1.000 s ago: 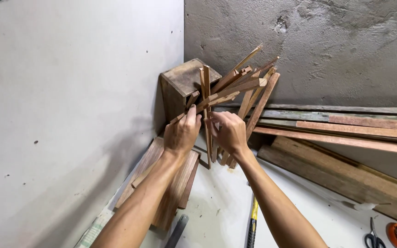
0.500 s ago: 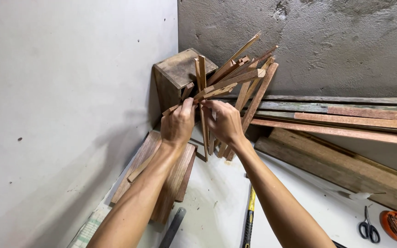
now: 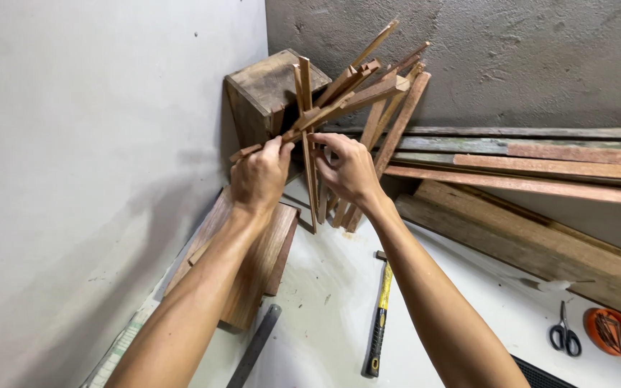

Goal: Measuring a thin wood strip with a tape measure and using a utility knife to shave and shape the end.

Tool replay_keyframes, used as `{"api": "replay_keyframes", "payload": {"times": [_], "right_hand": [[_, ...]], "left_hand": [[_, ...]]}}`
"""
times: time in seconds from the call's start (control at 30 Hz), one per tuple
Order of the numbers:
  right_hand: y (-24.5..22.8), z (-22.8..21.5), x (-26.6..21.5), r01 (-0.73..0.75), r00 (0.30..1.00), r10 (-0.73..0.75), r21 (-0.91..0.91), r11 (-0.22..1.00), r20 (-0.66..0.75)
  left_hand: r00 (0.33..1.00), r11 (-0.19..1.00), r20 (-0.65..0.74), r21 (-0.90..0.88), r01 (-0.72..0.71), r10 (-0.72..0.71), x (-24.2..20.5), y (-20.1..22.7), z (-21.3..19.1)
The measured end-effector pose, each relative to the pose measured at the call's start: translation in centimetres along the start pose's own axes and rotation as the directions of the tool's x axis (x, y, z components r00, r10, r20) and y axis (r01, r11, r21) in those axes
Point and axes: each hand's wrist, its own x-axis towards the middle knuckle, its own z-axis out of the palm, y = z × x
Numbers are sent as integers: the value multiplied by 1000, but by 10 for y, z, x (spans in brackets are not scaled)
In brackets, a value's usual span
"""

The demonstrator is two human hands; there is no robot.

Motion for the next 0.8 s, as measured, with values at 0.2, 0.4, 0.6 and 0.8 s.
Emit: {"api": "replay_keyframes", "payload": {"times": [0.2, 0.4, 0.6, 0.8], "right_hand": [[3, -20, -15, -71, 997, 73, -55, 996, 31], [28, -39, -14, -187, 982, 189, -76, 979, 15], [47, -51, 12, -315, 943, 312, -15, 949, -113], [69, -37, 34, -109, 972, 137, 148, 983, -193]], "left_hand": [[948, 995, 312, 90, 37, -63, -8, -3, 10], [916, 993, 398, -116, 0, 47, -1, 28, 28], [989, 901, 131, -433, -2, 66, 17, 30, 100], [980, 932, 193, -347, 106, -39, 35, 44, 104]]}}
